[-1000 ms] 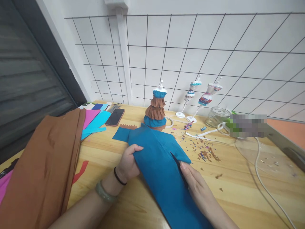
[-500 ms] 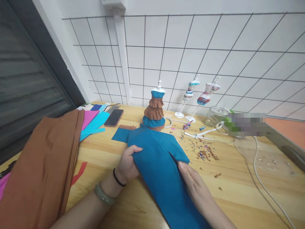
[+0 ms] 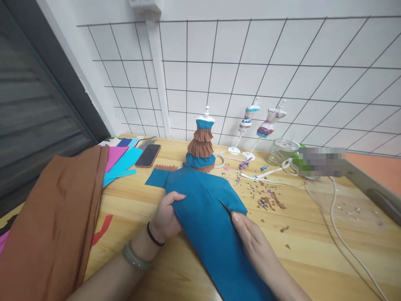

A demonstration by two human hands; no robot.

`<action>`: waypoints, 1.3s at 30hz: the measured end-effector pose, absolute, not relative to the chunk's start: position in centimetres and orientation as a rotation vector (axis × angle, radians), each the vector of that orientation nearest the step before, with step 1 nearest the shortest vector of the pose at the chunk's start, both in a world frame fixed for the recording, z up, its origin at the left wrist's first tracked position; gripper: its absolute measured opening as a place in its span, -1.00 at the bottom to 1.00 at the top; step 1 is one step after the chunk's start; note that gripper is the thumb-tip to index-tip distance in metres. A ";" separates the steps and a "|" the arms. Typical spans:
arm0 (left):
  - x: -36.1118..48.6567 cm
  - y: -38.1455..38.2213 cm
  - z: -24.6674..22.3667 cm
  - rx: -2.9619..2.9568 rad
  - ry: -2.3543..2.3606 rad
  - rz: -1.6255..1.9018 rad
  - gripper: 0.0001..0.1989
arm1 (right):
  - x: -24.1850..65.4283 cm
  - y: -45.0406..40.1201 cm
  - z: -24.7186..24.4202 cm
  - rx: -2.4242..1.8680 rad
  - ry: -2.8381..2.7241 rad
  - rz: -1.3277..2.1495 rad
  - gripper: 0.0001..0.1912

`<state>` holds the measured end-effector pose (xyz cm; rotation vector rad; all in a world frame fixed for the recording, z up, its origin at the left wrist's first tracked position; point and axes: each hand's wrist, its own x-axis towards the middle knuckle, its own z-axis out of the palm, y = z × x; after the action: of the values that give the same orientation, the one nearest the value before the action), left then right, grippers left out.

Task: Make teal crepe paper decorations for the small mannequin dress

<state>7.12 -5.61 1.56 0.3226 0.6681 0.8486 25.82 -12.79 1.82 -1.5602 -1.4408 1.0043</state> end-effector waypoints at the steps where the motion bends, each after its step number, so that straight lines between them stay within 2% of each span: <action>1: 7.1 -5.6 1.6 0.327 0.664 0.848 -0.64 | 25.8 -12.8 1.8 -1.557 -1.444 1.000 -0.64; 11: 7.0 -5.5 1.3 0.334 0.668 0.838 -0.64 | 25.8 -12.5 1.4 -1.562 -1.439 0.958 -0.64; 21: 7.1 -5.6 1.4 0.329 0.637 0.853 -0.65 | 25.8 -12.9 1.1 -1.678 -1.027 1.102 -0.53; 39: 7.4 -6.1 0.6 0.416 0.638 0.785 -0.77 | 25.9 -12.8 1.4 -1.699 -1.151 1.048 -0.56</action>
<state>7.41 -6.08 0.62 0.4160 0.6385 0.7851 25.86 -12.82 1.38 -1.6988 -1.1514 1.0485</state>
